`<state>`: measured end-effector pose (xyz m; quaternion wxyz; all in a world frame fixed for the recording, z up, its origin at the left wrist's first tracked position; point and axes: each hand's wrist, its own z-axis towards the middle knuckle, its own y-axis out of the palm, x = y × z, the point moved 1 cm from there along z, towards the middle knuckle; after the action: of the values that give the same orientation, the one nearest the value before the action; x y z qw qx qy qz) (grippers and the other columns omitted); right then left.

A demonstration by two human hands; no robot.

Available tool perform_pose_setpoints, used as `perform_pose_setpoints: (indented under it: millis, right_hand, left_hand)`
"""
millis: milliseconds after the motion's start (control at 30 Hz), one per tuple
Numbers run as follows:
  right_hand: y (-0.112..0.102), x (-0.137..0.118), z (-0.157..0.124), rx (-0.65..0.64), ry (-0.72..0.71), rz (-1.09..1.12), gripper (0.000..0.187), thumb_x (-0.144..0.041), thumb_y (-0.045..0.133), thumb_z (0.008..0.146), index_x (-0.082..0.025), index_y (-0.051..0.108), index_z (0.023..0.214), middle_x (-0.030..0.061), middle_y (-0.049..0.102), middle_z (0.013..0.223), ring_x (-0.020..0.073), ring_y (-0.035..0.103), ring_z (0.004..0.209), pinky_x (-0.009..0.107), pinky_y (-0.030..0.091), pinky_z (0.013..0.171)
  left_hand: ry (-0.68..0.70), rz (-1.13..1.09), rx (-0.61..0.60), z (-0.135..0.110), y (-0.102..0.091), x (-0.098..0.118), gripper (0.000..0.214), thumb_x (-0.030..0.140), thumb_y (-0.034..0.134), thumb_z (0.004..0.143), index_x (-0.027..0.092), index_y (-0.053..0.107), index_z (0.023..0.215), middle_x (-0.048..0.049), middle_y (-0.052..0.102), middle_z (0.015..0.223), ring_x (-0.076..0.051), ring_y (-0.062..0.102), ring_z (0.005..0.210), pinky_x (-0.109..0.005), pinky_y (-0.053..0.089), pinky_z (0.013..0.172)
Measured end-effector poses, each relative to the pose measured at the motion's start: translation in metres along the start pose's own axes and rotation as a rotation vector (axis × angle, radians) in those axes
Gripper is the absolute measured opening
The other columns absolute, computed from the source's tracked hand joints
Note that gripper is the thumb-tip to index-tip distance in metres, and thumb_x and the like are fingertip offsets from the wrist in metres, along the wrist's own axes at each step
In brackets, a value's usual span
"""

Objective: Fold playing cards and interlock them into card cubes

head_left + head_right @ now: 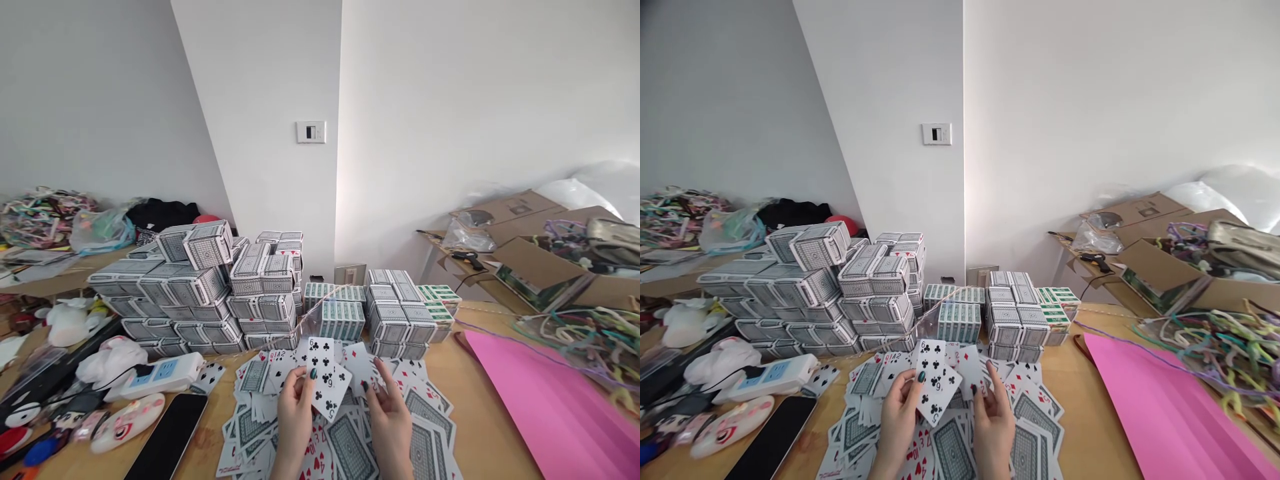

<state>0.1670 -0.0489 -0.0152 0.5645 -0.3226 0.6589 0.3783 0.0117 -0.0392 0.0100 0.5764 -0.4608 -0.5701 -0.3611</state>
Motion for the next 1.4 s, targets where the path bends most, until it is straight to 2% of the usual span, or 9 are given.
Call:
perform_pose_setpoints:
  millis: [167,333,467,567,767,933,1133,1300,1400]
  right_hand:
    - [-0.005,0.004,0.003,0.147,0.037,-0.026,0.059,-0.045,0.065,0.064,-0.016,0.058,0.116,0.0098,0.065,0.107,0.0266,0.059,0.097,0.030,0.051,0.075]
    - [-0.008,0.016,0.009,0.008,0.092,-0.017,0.047,-0.046,0.067,0.062,-0.017,0.069,0.099,0.0091,0.065,0.109,0.0286,0.058,0.102,0.030,0.052,0.075]
    - [-0.003,0.019,0.008,-0.116,0.118,0.011,0.041,-0.047,0.069,0.059,-0.018,0.073,0.089,0.0091,0.068,0.102,0.0291,0.061,0.095,0.030,0.053,0.071]
    - [0.001,0.014,0.007,-0.136,0.163,0.072,0.041,-0.047,0.073,0.055,-0.018,0.073,0.085,0.0095,0.070,0.093,0.0268,0.063,0.081,0.030,0.053,0.064]
    - [0.004,-0.002,0.005,-0.092,0.204,0.080,0.041,-0.048,0.077,0.047,-0.016,0.072,0.073,0.0058,0.069,0.066,0.0186,0.058,0.055,0.025,0.047,0.048]
    - [0.004,0.000,0.005,-0.152,0.178,0.050,0.041,-0.046,0.074,0.053,-0.016,0.070,0.081,0.0082,0.069,0.079,0.0209,0.060,0.067,0.026,0.048,0.055]
    - [0.006,0.006,0.007,-0.157,0.082,0.114,0.050,-0.040,0.072,0.057,-0.018,0.064,0.101,0.0090,0.065,0.098,0.0218,0.060,0.082,0.027,0.049,0.066]
    - [0.007,0.003,0.002,-0.197,0.097,0.030,0.033,-0.049,0.065,0.066,-0.017,0.061,0.070,-0.0014,0.051,0.053,0.0126,0.046,0.048,0.021,0.038,0.045]
    - [0.007,0.005,0.001,-0.205,0.068,-0.007,0.037,-0.054,0.060,0.068,-0.018,0.056,0.065,-0.0029,0.046,0.050,0.0123,0.042,0.047,0.021,0.036,0.045]
  left_hand:
    - [0.075,0.048,-0.013,0.000,-0.001,-0.002,0.048,0.061,0.050,0.070,0.016,0.062,0.083,-0.0032,0.057,0.058,-0.016,0.053,0.050,-0.024,0.041,0.045]
    - [0.073,0.138,-0.122,0.003,0.001,-0.007,0.044,0.053,0.048,0.075,0.016,0.066,0.090,-0.0078,0.065,0.068,-0.019,0.056,0.057,-0.028,0.045,0.051]
    - [0.067,0.209,-0.194,0.003,0.002,-0.005,0.044,0.051,0.047,0.076,0.016,0.066,0.094,-0.0086,0.067,0.073,-0.020,0.057,0.060,-0.028,0.046,0.055]
    - [0.090,0.229,-0.212,0.001,0.002,0.000,0.040,0.051,0.047,0.076,0.017,0.067,0.084,-0.0067,0.065,0.069,-0.020,0.056,0.061,-0.027,0.044,0.055]
    - [0.151,0.287,-0.270,0.000,0.007,0.001,0.037,0.050,0.052,0.073,0.018,0.050,0.054,0.0034,0.041,0.048,-0.013,0.041,0.048,-0.023,0.034,0.049]
    - [0.135,0.185,-0.227,0.000,0.008,-0.004,0.029,0.046,0.051,0.075,0.018,0.054,0.076,0.0034,0.044,0.057,-0.013,0.043,0.052,-0.022,0.035,0.050]
    - [0.084,0.070,-0.239,0.002,0.009,-0.010,0.028,0.043,0.051,0.076,0.019,0.045,0.064,0.0072,0.037,0.047,-0.010,0.038,0.042,-0.021,0.032,0.045]
    - [-0.047,-0.114,-0.288,-0.003,0.015,-0.004,0.031,0.047,0.051,0.075,0.020,0.044,0.063,0.0037,0.051,0.054,-0.011,0.046,0.039,-0.023,0.038,0.042]
    - [-0.078,-0.143,-0.292,-0.006,0.019,-0.005,0.031,0.047,0.053,0.074,0.020,0.043,0.062,0.0035,0.052,0.053,-0.011,0.047,0.038,-0.023,0.039,0.040]
